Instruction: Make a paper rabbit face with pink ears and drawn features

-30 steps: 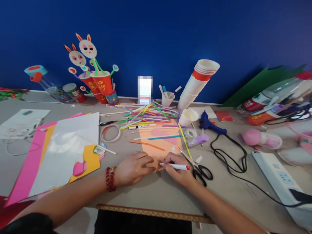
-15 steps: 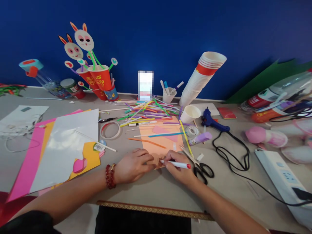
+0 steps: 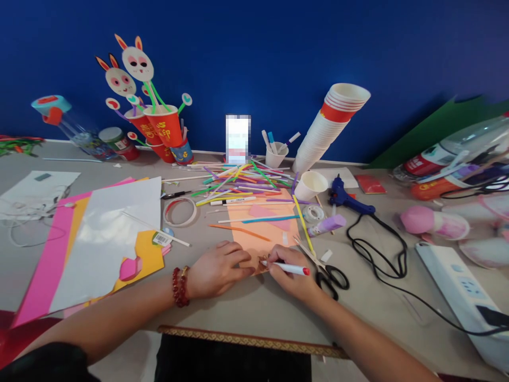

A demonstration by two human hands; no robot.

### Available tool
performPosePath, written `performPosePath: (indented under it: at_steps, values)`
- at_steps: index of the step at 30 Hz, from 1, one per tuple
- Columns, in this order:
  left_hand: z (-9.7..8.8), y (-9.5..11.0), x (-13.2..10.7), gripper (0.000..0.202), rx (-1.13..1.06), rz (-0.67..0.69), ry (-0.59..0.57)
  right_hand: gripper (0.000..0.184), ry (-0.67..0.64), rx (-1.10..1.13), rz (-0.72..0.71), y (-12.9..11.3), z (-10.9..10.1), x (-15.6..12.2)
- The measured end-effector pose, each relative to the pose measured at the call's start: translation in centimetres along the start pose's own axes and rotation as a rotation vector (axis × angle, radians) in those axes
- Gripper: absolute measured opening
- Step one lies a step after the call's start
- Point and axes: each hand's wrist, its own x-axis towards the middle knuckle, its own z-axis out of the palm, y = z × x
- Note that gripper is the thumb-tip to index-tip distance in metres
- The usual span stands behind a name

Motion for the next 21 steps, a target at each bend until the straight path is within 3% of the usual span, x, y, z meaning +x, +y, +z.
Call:
performPosePath:
  at_steps: [21]
  values:
    - [0.06,-0.04,-0.04,0.033,0.013,0.004,0.018,0.016,-0.043,0.011,-0.050,0.14,-0.14,0.05]
